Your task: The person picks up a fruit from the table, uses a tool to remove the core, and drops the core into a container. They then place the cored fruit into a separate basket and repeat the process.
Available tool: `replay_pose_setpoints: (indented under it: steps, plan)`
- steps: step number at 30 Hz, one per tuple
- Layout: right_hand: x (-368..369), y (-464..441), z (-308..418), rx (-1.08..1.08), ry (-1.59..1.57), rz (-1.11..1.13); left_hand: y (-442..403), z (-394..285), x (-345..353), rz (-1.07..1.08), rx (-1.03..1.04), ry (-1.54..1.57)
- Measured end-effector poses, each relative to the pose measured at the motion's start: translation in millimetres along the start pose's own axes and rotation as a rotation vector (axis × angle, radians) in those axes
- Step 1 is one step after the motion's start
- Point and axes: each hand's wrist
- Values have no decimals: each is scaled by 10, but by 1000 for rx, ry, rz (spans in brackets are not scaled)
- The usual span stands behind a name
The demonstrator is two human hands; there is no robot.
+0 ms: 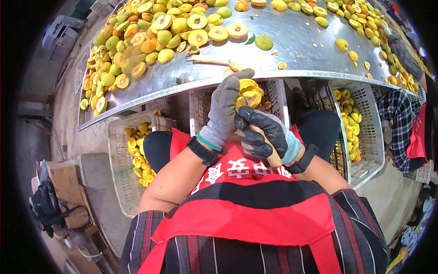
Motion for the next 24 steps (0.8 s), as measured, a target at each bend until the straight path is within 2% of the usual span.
replay_pose_setpoints:
  steps: [2, 8, 9, 10, 12, 14, 16, 18, 19, 20, 22, 24]
  plan:
    - [14, -17, -24, -11, -137, 69, -12, -9, -16, 3, 18, -70]
    - [-98, -87, -68, 6, -209, 267, 51, -87, 42, -2, 21, 13]
    - [-98, -98, -71, -7, -212, 345, 61, -118, 58, -67, -50, 259]
    - [-70, -98, -60, 5, -205, 345, 65, -167, 72, -132, -116, 506]
    - [30, -95, -39, 4, -110, 254, 88, -277, 51, -169, -120, 461]
    - [-43, -89, -39, -16, -177, 207, 87, -264, -42, -158, -196, 616]
    - [-108, -134, 13, -77, -202, 290, 132, -237, -241, -145, -215, 571]
    - [-193, -124, 56, -85, -194, 165, 146, -335, -356, -100, -145, 565]
    - [-217, -118, 51, -96, -73, 12, 173, -409, -403, -152, -168, 578]
    - [-242, -117, 38, -108, 47, -140, 226, -468, -502, -135, -139, 521]
    - [-268, -127, 29, -47, 314, -294, 381, -675, -752, -206, -127, 525]
    - [-298, -142, 29, -57, 318, -272, 597, -908, -901, -398, 229, -295]
Point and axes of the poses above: each hand's wrist, its own y-axis away from the middle knuckle, its own x-axis out of the palm, z = x × y, and after that the axes turned 3 degrees about z, right-handed
